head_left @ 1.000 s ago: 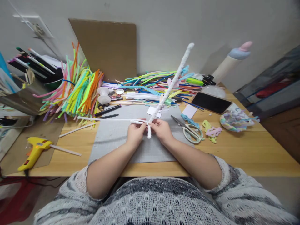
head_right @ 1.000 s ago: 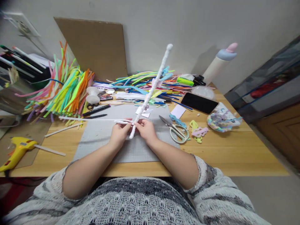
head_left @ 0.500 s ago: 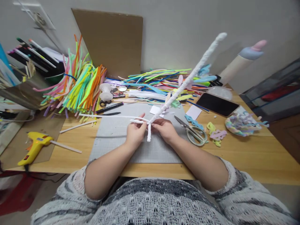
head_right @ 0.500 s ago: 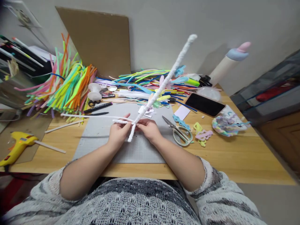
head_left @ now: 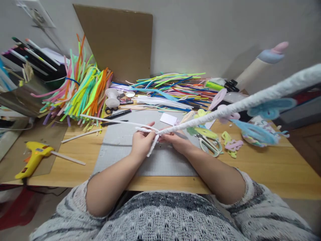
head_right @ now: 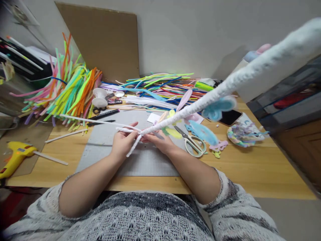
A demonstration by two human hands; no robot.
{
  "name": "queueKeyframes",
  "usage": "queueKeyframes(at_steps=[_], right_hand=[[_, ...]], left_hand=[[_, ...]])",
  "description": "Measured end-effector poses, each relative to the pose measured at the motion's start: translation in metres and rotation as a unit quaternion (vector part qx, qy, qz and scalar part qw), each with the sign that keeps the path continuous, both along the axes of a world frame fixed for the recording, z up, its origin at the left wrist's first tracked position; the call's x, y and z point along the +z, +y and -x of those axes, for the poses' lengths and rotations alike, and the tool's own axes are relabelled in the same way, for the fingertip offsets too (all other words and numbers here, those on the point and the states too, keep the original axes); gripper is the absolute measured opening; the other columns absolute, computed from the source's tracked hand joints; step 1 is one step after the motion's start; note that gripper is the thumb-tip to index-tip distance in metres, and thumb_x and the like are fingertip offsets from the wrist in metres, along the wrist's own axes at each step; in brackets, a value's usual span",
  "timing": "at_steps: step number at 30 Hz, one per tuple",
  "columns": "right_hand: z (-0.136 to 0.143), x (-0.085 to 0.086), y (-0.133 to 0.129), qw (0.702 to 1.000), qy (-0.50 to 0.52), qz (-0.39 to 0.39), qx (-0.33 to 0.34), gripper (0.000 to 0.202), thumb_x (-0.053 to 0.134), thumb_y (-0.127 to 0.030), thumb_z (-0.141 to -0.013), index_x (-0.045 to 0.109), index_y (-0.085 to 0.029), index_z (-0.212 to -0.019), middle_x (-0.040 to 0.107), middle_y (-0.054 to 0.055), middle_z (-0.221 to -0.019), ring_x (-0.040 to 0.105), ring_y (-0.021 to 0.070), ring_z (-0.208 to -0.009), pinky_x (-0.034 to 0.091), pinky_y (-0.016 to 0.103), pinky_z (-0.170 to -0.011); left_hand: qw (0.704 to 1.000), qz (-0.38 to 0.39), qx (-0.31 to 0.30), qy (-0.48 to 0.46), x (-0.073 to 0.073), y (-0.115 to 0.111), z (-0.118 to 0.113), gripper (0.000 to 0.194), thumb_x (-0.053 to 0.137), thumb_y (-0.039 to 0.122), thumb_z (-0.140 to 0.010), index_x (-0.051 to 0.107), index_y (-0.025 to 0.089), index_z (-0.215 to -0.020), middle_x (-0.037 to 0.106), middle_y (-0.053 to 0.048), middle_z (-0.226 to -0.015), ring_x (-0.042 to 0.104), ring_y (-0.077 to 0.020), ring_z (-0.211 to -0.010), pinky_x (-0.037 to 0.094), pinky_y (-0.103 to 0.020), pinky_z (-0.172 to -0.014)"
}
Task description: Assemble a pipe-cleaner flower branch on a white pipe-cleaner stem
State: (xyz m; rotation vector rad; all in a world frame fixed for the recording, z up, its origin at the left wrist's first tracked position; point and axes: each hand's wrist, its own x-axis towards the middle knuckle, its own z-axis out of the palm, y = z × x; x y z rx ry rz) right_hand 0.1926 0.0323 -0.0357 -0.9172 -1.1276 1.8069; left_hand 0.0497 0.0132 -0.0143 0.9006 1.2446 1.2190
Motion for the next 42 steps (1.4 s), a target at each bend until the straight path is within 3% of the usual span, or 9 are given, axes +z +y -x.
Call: queueKeyframes(at_steps=[7, 14, 22, 27, 36, 42], right_hand=[[0.003, -0.003, 0.003, 1.000, -0.025, -0.003, -0.003, 0.027, 0.072, -0.038, -0.060, 0.069, -0.016, -0.076, 0.069, 0.003, -0.071, 0.063, 0.0128, -0.064, 0.051, 0.025, -0.064], [0.005, -0.010, 0.006, 0.999, -0.006, -0.029, -0.026, 0.024, 0.072, -0.032, -0.061, 0.069, -0.015, -0.078, 0.068, 0.002, -0.070, 0.061, 0.0116, -0.060, 0.049, 0.024, -0.059], [0.008, -0.006, 0.001, 0.996, -0.019, -0.021, -0.084, 0.023, 0.073, -0.035, -0.059, 0.066, -0.015, -0.066, 0.065, 0.001, -0.059, 0.057, 0.0102, -0.052, 0.048, 0.024, -0.055], [0.010, -0.007, -0.002, 0.990, -0.047, -0.046, -0.122, 0.020, 0.072, -0.033, -0.060, 0.066, -0.015, -0.065, 0.065, 0.001, -0.057, 0.057, 0.0109, -0.050, 0.050, 0.025, -0.054], [0.008, -0.009, -0.001, 0.995, -0.070, -0.062, -0.042, 0.026, 0.064, -0.039, -0.067, 0.068, -0.016, -0.077, 0.067, 0.002, -0.070, 0.061, 0.0148, -0.061, 0.051, 0.028, -0.057], [0.006, -0.003, -0.002, 0.982, -0.122, -0.096, -0.104, 0.025, 0.064, -0.038, -0.065, 0.059, -0.014, -0.063, 0.060, 0.000, -0.057, 0.053, 0.0098, -0.051, 0.043, 0.022, -0.050]], left_hand=[[0.999, 0.021, 0.007, -0.031, 0.000, 0.002, 0.000, 0.055, 0.063, 0.024, -0.062, 0.055, 0.007, -0.114, 0.062, 0.000, -0.060, 0.056, -0.0102, -0.051, 0.045, -0.023, -0.054], [0.999, -0.008, 0.018, -0.036, -0.006, 0.001, -0.004, 0.054, 0.064, 0.025, -0.063, 0.056, 0.008, -0.113, 0.062, 0.000, -0.064, 0.057, -0.0097, -0.053, 0.047, -0.023, -0.056], [0.999, -0.008, 0.015, -0.036, -0.001, -0.002, -0.006, 0.060, 0.064, 0.026, -0.064, 0.052, 0.008, -0.120, 0.062, 0.000, -0.063, 0.058, -0.0106, -0.052, 0.048, -0.025, -0.057], [0.999, -0.021, 0.005, -0.034, -0.008, -0.002, -0.006, 0.062, 0.064, 0.028, -0.065, 0.051, 0.009, -0.123, 0.062, 0.000, -0.064, 0.058, -0.0097, -0.055, 0.050, -0.025, -0.061], [0.999, -0.007, 0.014, -0.038, -0.011, -0.002, -0.006, 0.062, 0.065, 0.027, -0.066, 0.050, 0.010, -0.124, 0.062, 0.001, -0.067, 0.058, -0.0099, -0.058, 0.049, -0.023, -0.059], [0.999, -0.021, 0.015, -0.020, -0.011, -0.010, -0.014, 0.051, 0.065, 0.028, -0.066, 0.059, 0.010, -0.113, 0.065, -0.002, -0.069, 0.059, -0.0110, -0.058, 0.051, -0.026, -0.063]])
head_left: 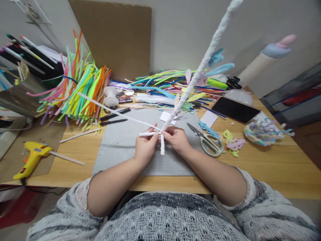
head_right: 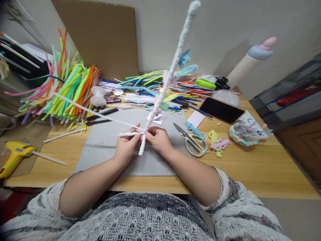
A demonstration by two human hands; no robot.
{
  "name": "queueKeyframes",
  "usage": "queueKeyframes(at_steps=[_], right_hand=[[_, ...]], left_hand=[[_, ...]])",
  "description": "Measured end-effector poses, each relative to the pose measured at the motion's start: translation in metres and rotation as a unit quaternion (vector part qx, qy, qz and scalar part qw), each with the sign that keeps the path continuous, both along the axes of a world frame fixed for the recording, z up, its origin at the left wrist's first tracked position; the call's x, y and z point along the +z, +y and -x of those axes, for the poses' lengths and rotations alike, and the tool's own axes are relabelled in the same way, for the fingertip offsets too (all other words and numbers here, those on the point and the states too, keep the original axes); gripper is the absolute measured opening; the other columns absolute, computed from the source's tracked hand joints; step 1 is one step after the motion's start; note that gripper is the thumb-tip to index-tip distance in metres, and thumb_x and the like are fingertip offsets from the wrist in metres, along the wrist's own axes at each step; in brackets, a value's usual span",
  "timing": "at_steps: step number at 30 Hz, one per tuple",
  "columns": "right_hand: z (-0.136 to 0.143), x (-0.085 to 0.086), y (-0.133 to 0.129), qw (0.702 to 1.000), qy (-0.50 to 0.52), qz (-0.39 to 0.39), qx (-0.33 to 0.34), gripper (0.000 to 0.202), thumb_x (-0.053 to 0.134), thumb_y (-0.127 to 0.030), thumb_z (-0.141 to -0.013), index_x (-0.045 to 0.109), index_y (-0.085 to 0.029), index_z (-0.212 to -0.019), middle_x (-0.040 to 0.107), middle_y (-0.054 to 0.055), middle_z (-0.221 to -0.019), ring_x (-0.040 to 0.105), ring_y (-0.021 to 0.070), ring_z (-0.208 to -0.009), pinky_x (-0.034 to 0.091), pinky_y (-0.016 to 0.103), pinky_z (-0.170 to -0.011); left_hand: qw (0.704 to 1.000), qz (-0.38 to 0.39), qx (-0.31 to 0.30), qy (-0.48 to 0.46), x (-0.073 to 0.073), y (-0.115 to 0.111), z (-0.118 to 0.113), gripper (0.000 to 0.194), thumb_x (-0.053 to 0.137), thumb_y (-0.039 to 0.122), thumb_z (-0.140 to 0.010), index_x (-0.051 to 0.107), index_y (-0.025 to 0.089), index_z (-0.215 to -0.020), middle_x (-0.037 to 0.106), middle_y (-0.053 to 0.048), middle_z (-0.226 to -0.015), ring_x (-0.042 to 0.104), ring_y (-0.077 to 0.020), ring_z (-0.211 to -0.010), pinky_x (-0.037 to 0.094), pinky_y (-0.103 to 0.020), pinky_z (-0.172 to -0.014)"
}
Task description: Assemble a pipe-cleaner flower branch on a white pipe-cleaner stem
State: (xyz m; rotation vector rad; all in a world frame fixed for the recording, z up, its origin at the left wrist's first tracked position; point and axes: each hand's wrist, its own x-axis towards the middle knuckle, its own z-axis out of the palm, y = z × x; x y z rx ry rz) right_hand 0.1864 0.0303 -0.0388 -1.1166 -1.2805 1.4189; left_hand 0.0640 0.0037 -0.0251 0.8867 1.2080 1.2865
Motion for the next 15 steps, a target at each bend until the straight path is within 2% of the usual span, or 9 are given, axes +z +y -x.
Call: queueKeyframes(at_steps=[2, 5, 9, 12, 15], right_hand=[[-0.002, 0.002, 0.001, 1.000, -0.004, -0.005, -0.004, 0.025, 0.064, -0.038, -0.065, 0.057, -0.014, -0.063, 0.059, -0.001, -0.057, 0.051, 0.0092, -0.050, 0.042, 0.021, -0.049], [-0.007, 0.006, 0.001, 1.000, 0.002, -0.005, -0.006, 0.025, 0.063, -0.038, -0.066, 0.057, -0.014, -0.063, 0.058, -0.001, -0.055, 0.050, 0.0091, -0.050, 0.042, 0.022, -0.049], [-0.008, 0.012, -0.002, 1.000, 0.000, -0.002, 0.024, 0.026, 0.062, -0.039, -0.066, 0.058, -0.014, -0.063, 0.058, 0.000, -0.055, 0.050, 0.0096, -0.050, 0.042, 0.023, -0.048], [-0.007, 0.013, -0.005, 0.998, -0.009, -0.007, 0.062, 0.025, 0.064, -0.038, -0.066, 0.059, -0.013, -0.063, 0.056, -0.001, -0.055, 0.050, 0.0093, -0.050, 0.042, 0.023, -0.049], [-0.007, 0.013, -0.008, 0.995, 0.005, 0.005, 0.099, 0.026, 0.065, -0.038, -0.066, 0.062, -0.013, -0.068, 0.057, -0.001, -0.056, 0.050, 0.0092, -0.051, 0.042, 0.023, -0.050]], left_hand=[[1.000, -0.007, -0.014, -0.003, 0.001, 0.000, 0.001, 0.045, 0.066, 0.027, -0.065, 0.063, 0.010, -0.106, 0.068, -0.005, -0.076, 0.060, -0.0124, -0.062, 0.051, -0.027, -0.066], [0.997, -0.003, -0.067, -0.049, 0.004, 0.005, 0.010, 0.035, 0.066, 0.023, -0.064, 0.066, 0.011, -0.097, 0.069, -0.007, -0.080, 0.062, -0.0146, -0.067, 0.052, -0.030, -0.070], [0.980, 0.058, -0.143, -0.123, 0.009, 0.016, 0.024, 0.032, 0.067, 0.024, -0.064, 0.065, 0.009, -0.092, 0.068, -0.008, -0.076, 0.062, -0.0152, -0.065, 0.050, -0.027, -0.063], [0.964, 0.109, -0.192, -0.147, 0.009, 0.021, 0.027, 0.021, 0.070, 0.024, -0.063, 0.062, 0.010, -0.076, 0.065, -0.005, -0.068, 0.061, -0.0129, -0.061, 0.049, -0.023, -0.059], [0.941, 0.136, -0.232, -0.205, 0.006, 0.020, 0.027, 0.020, 0.073, 0.018, -0.060, 0.057, 0.013, -0.072, 0.062, -0.001, -0.068, 0.060, -0.0096, -0.061, 0.048, -0.020, -0.060]])
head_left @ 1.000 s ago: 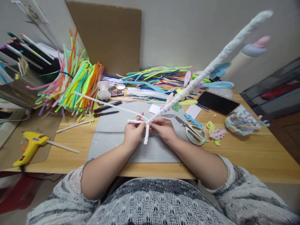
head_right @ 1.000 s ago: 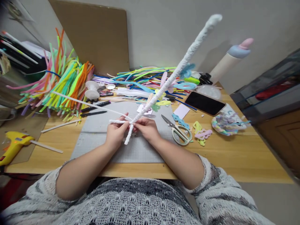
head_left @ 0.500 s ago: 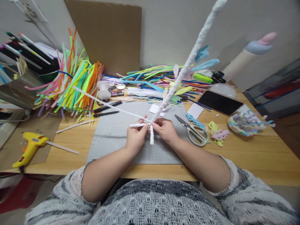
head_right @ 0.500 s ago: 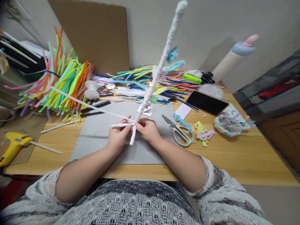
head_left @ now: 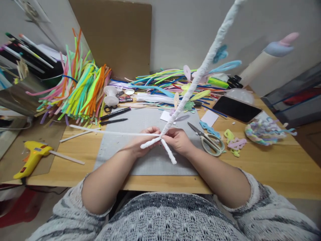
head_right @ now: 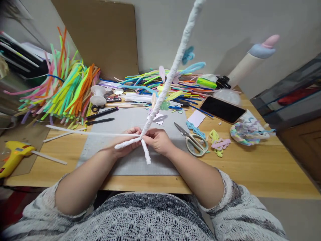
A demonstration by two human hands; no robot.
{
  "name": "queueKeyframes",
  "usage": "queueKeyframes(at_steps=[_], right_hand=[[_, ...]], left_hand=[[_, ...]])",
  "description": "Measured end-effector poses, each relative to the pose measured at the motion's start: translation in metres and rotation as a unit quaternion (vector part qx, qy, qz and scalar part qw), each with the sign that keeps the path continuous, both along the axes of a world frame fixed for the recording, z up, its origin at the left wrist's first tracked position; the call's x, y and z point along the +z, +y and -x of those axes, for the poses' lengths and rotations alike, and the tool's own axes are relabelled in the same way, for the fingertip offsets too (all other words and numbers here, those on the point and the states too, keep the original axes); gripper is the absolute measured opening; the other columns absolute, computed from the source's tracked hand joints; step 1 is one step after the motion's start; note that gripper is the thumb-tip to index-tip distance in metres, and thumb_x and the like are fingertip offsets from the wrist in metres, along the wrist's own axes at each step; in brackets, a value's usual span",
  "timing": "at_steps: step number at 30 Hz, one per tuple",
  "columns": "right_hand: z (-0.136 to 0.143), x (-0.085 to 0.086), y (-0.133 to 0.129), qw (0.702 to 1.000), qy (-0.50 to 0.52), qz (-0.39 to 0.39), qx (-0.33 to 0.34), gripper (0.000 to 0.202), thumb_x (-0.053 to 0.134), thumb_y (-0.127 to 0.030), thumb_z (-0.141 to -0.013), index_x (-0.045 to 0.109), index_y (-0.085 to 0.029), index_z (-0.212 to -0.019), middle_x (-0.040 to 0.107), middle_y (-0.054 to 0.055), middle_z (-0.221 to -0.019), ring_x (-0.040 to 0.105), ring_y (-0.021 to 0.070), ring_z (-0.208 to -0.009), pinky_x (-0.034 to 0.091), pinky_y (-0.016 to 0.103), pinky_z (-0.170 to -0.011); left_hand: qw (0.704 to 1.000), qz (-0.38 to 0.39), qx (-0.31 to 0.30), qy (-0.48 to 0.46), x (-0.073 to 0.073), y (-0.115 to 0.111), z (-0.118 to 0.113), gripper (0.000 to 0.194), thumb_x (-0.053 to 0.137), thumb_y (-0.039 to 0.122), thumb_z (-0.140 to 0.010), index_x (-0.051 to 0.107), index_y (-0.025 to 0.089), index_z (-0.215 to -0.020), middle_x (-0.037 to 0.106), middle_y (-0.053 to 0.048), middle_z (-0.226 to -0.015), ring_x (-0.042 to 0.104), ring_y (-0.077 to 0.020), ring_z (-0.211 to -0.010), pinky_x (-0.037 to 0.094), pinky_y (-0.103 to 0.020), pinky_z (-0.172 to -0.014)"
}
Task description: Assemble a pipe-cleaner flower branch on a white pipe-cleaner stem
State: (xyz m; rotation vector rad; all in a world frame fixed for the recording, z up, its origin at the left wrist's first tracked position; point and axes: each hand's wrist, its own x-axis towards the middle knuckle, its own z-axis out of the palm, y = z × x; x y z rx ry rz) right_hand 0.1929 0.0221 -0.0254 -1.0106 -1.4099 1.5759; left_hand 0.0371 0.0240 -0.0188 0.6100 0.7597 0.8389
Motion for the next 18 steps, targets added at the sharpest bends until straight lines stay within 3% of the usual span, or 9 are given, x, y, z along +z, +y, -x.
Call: queueKeyframes(at_steps=[5, 9, 18], right_hand=[[-0.001, 0.001, -0.001, 0.999, 0.040, 0.030, 0.020, 0.025, 0.066, -0.037, -0.066, 0.062, -0.013, -0.070, 0.058, -0.001, -0.056, 0.051, 0.0087, -0.050, 0.042, 0.022, -0.051], [-0.002, 0.002, 0.001, 0.997, 0.050, 0.048, 0.036, 0.025, 0.067, -0.036, -0.065, 0.062, -0.013, -0.072, 0.060, -0.001, -0.056, 0.053, 0.0085, -0.050, 0.043, 0.022, -0.051], [-0.007, 0.004, 0.001, 0.992, 0.011, 0.085, 0.088, 0.030, 0.067, -0.039, -0.065, 0.062, -0.010, -0.072, 0.062, 0.000, -0.058, 0.054, 0.0083, -0.049, 0.042, 0.020, -0.048]], left_hand=[[0.997, -0.002, -0.052, -0.050, -0.008, -0.001, 0.003, 0.021, 0.073, 0.018, -0.063, 0.057, 0.014, -0.076, 0.062, 0.000, -0.072, 0.060, -0.0094, -0.064, 0.049, -0.020, -0.062], [0.996, -0.026, -0.059, -0.055, -0.014, 0.000, 0.004, 0.021, 0.070, 0.021, -0.067, 0.056, 0.015, -0.080, 0.063, -0.001, -0.074, 0.061, -0.0086, -0.066, 0.049, -0.019, -0.063], [0.992, -0.095, -0.084, 0.027, -0.007, 0.000, 0.004, 0.033, 0.075, 0.026, -0.061, 0.047, 0.015, -0.076, 0.059, 0.002, -0.067, 0.059, -0.0089, -0.057, 0.045, -0.020, -0.056]])
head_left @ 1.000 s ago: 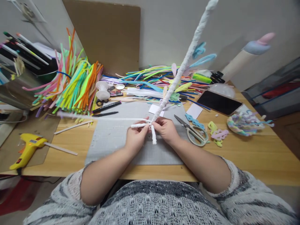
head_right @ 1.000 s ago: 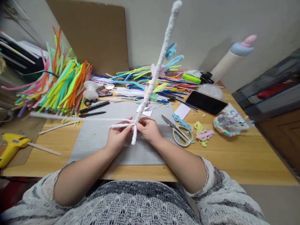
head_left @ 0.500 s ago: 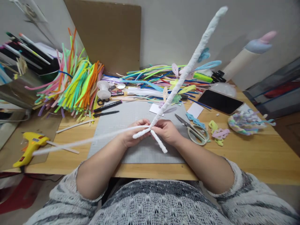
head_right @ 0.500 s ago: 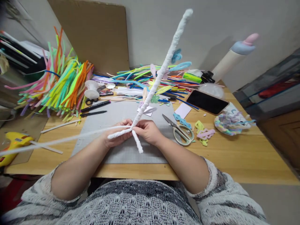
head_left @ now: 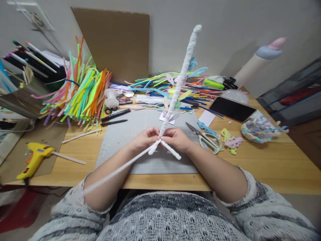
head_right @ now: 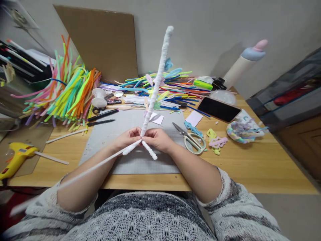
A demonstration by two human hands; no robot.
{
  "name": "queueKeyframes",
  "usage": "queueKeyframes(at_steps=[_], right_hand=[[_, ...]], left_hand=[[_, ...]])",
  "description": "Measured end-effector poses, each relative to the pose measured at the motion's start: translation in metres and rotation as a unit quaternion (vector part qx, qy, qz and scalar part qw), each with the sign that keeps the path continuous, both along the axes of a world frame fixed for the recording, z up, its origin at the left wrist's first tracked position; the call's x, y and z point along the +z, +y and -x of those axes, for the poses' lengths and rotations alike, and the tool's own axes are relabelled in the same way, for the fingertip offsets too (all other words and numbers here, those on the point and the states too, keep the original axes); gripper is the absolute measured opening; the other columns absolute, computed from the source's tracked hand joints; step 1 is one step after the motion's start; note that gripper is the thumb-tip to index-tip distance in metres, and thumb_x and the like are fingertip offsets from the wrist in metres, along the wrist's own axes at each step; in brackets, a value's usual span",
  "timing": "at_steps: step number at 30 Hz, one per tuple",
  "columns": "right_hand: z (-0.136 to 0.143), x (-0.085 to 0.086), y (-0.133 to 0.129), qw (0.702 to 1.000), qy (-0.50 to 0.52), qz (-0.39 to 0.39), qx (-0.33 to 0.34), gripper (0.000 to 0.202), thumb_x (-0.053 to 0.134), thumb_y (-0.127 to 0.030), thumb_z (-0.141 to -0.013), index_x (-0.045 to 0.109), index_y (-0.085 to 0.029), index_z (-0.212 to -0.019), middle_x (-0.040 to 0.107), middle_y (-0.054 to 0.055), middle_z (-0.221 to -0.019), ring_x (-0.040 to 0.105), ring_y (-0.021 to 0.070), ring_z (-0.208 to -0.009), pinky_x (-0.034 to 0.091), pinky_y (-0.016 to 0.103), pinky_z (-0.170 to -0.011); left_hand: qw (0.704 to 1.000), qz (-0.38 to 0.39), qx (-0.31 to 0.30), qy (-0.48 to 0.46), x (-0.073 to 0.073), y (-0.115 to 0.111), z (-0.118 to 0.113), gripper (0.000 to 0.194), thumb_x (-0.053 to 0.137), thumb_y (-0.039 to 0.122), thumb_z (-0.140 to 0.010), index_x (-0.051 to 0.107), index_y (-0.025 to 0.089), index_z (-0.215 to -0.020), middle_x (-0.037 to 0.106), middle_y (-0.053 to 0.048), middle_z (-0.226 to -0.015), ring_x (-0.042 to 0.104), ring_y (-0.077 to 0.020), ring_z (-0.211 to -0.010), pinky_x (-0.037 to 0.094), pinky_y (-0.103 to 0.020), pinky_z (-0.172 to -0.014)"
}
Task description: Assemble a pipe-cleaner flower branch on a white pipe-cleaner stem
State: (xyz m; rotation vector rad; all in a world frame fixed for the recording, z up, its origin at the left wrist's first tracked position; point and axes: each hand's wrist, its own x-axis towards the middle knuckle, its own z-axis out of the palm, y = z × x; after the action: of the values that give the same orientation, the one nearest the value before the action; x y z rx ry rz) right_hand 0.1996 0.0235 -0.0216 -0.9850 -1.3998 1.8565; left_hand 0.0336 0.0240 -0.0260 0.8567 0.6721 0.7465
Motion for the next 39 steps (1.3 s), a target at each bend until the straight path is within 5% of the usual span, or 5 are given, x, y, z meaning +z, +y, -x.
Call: queueKeyframes(at_steps=[8, 21, 39], right_hand=[[-0.007, -0.001, 0.007, 0.996, -0.055, -0.027, 0.064, 0.031, 0.066, -0.041, -0.067, 0.059, -0.010, -0.068, 0.059, -0.001, -0.055, 0.052, 0.0071, -0.049, 0.039, 0.019, -0.047], [-0.009, 0.003, 0.005, 0.991, -0.037, -0.027, 0.122, 0.033, 0.065, -0.041, -0.068, 0.060, -0.009, -0.074, 0.059, -0.001, -0.058, 0.051, 0.0072, -0.052, 0.039, 0.020, -0.050], [0.002, -0.006, 0.001, 0.993, -0.109, 0.010, 0.043, 0.032, 0.065, -0.042, -0.066, 0.055, -0.012, -0.059, 0.058, -0.001, -0.048, 0.051, 0.0077, -0.043, 0.039, 0.020, -0.044]], left_hand=[[0.985, -0.115, -0.004, 0.131, 0.003, 0.003, 0.008, 0.026, 0.072, 0.025, -0.062, 0.052, 0.013, -0.073, 0.056, 0.003, -0.064, 0.052, -0.0068, -0.057, 0.039, -0.019, -0.056], [0.990, -0.101, -0.053, 0.084, 0.008, 0.000, 0.008, 0.028, 0.074, 0.023, -0.060, 0.051, 0.013, -0.072, 0.059, 0.002, -0.067, 0.056, -0.0085, -0.062, 0.042, -0.022, -0.062], [0.962, -0.147, -0.061, 0.220, -0.006, 0.009, 0.014, 0.025, 0.070, 0.027, -0.063, 0.052, 0.013, -0.075, 0.058, 0.000, -0.068, 0.056, -0.0099, -0.064, 0.043, -0.022, -0.061]])
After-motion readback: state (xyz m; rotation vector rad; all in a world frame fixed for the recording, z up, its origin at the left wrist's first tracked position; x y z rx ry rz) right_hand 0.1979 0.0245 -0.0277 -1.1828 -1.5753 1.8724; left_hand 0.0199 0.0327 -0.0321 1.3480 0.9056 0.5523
